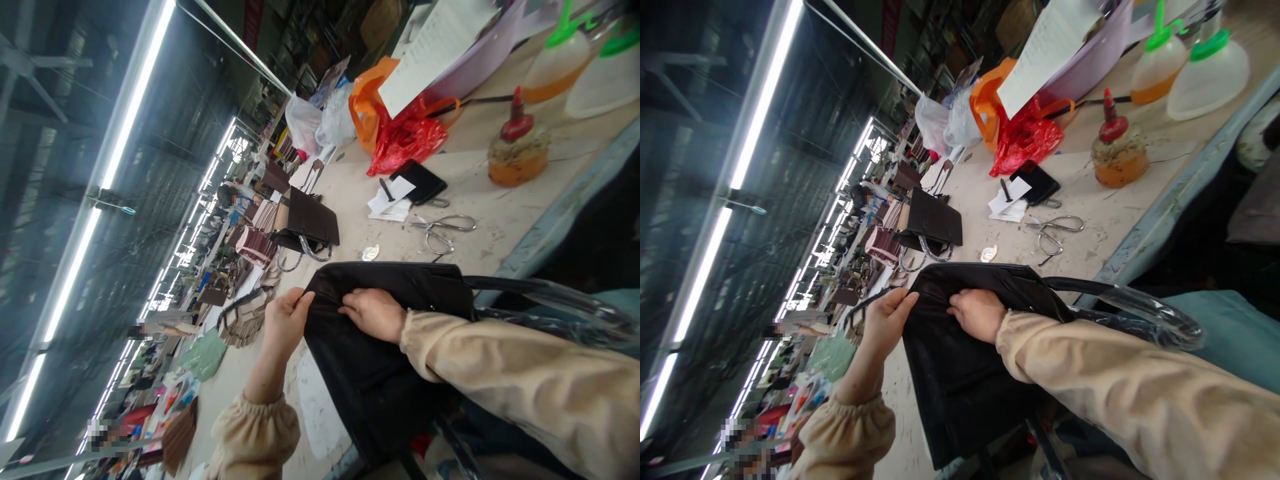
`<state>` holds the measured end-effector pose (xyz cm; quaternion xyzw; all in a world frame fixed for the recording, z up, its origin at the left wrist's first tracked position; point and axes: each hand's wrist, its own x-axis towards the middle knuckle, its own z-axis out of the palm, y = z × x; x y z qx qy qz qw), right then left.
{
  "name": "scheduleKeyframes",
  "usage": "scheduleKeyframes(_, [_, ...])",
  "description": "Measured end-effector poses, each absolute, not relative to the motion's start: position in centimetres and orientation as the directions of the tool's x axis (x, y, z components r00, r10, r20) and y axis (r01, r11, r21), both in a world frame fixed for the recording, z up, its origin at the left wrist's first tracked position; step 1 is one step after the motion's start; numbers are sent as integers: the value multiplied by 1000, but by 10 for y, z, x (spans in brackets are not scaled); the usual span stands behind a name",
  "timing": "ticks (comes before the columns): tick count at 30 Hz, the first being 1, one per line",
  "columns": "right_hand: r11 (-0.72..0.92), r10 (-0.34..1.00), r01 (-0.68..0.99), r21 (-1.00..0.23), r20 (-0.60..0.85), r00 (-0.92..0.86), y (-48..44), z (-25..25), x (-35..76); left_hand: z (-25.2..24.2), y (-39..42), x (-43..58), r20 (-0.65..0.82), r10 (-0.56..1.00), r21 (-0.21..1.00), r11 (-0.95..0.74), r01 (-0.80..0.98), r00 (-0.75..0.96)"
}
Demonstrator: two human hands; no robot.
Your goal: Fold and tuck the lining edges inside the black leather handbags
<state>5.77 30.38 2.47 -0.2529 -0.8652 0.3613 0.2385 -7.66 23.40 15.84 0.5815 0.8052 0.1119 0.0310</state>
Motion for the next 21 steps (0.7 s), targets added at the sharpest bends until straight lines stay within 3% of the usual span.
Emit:
scheduleKeyframes(8, [612,550,343,-713,72,-832,300,7,66,158,235,-76,53,924,256,355,899,-379])
scheduleKeyframes(11, [605,523,339,-720,38,-852,298,4,75,163,228,-77,-123,911,446,405,798,-393])
scheduleKeyframes(15, [601,485,333,-727,0,-874,293,-2,91,173,218,-75,-309,908,680,418,602,-282])
scheduleKeyframes(18, [616,448,316,-721,-10,-894,288,-3,106,177,219,-74,-282,931,690,366,624,-234])
scheduleKeyframes(21, [626,387,296,-722,-43,-921,281,2,127,172,227,-75,-193,942,553,335,763,-274])
